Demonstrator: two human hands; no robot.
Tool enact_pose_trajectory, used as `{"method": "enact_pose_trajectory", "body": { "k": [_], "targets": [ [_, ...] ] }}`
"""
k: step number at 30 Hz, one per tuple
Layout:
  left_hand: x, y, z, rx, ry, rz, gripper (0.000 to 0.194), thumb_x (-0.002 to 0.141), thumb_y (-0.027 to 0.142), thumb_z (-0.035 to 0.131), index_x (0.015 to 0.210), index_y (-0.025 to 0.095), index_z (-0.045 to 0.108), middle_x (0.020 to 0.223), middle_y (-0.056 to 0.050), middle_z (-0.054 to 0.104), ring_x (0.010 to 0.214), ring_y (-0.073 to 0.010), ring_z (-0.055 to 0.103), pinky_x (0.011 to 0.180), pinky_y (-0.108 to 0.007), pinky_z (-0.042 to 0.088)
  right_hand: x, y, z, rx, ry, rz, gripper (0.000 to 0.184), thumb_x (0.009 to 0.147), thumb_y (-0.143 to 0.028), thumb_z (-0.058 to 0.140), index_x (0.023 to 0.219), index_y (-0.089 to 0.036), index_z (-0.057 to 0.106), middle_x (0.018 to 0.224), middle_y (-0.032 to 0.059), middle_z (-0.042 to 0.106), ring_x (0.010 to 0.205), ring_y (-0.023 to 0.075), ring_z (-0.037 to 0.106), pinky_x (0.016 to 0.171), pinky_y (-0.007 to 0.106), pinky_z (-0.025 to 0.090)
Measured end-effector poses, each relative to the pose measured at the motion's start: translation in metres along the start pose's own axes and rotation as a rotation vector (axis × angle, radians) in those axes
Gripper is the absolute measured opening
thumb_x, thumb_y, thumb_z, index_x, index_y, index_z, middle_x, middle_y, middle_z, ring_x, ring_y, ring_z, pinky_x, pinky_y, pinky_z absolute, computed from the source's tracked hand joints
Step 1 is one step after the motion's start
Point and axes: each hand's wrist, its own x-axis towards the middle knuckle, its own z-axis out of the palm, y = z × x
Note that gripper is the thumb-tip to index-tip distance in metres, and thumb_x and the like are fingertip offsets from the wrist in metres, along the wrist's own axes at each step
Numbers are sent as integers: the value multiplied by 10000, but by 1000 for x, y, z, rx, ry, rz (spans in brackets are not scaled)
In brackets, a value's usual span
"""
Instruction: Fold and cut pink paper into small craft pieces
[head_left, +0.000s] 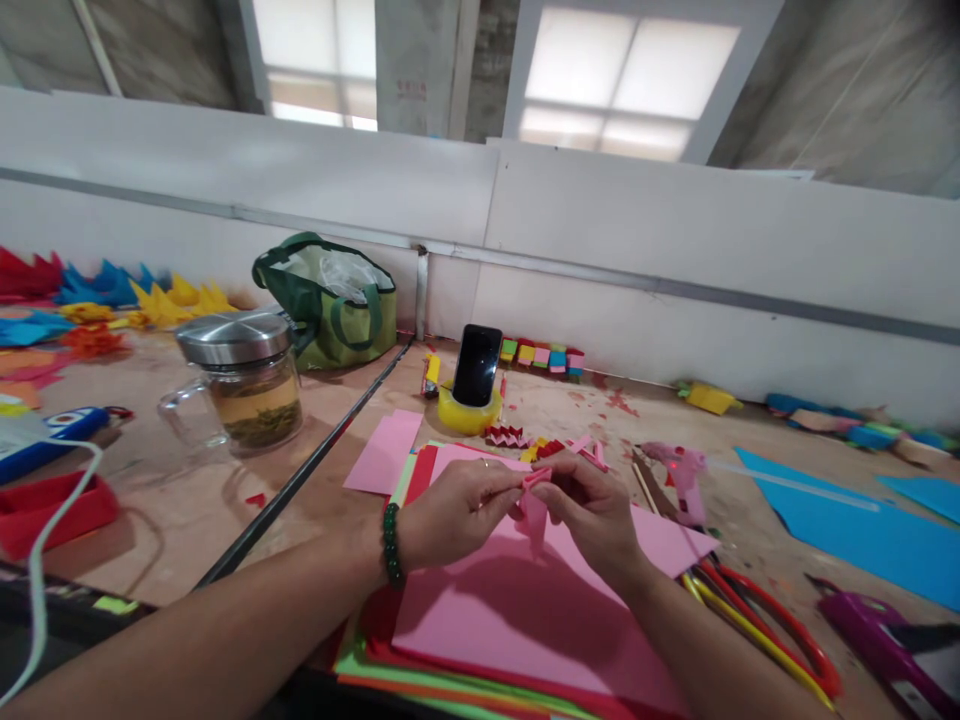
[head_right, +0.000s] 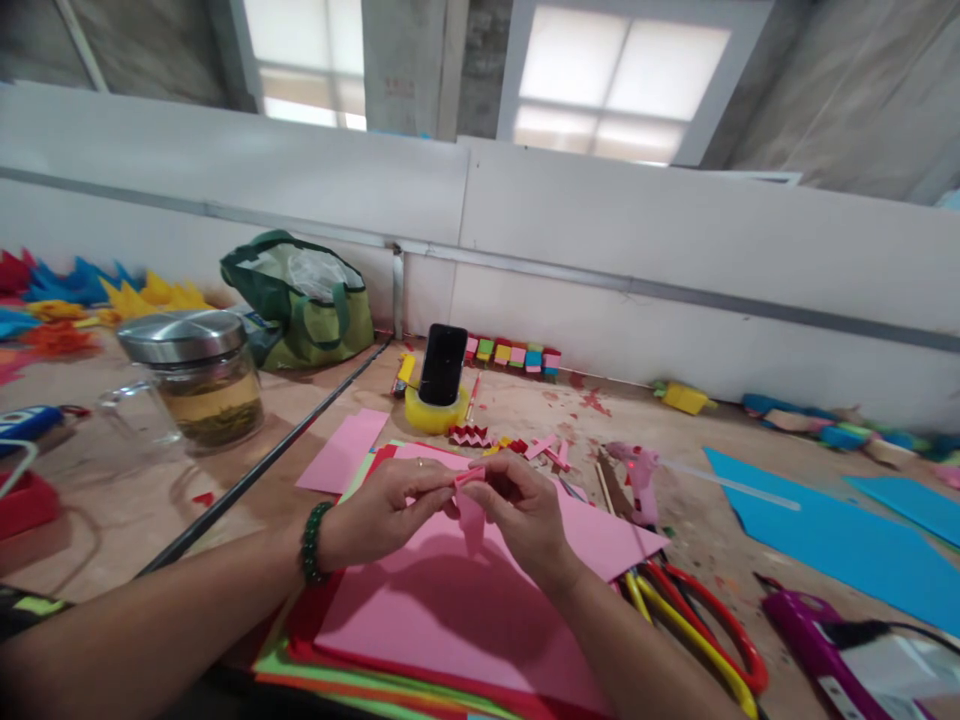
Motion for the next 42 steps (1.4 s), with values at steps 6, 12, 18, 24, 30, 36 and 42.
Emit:
{"method": "enact_pose_trajectory", "body": {
  "k": [6,12,18,24,30,36,42],
  "targets": [
    [0,-3,2,27,2,-25,266,934,187,463,754,146,654,714,-25,674,666,-117,596,626,-216,419,-1,0,1,-50,-1,-27,93,792,-280,705,783,-192,675,613,-19,575,439,77,466,390,210,376],
    [-1,-2,4,46,20,-14,260,938,190,457,786,147,664,713,-27,677,662,-119,598,624,-216,417,-5,4,1,-107,17,-37,103,804,-289,693,774,-197,657,655,-4,581,484,88,476,410,211,397],
    [-2,-1,4,55,33,5,274,933,181,442,753,150,647,703,-26,658,660,-114,578,624,-214,406,-6,5,2,-114,13,-37,102,802,-277,695,772,-195,642,627,-19,553,481,83,468,418,207,388],
    [-3,6,2,38,20,70,155,825,87,498,836,149,639,691,-13,615,649,-117,536,605,-214,395,-8,4,2,-117,3,-45,91,808,-259,687,781,-196,626,658,-10,577,497,85,490,446,214,416],
    [-3,1,4,62,27,57,224,896,122,442,858,159,660,762,-40,660,718,-134,575,667,-232,427,-8,5,2,-132,20,-48,95,802,-266,690,781,-199,626,653,-13,564,493,89,493,437,218,419],
    [-3,1,4,97,1,57,226,922,125,426,880,155,647,777,-39,653,738,-137,583,683,-225,433,-10,7,1,-166,4,-74,69,818,-253,673,812,-210,620,677,-12,547,531,101,493,471,232,425],
    [-3,1,2,189,-41,95,204,899,83,416,856,146,604,772,-35,617,738,-140,556,676,-227,410,-10,1,0,-250,-28,-179,96,799,-218,697,844,-224,612,734,5,574,617,131,503,535,265,423]
  ]
}}
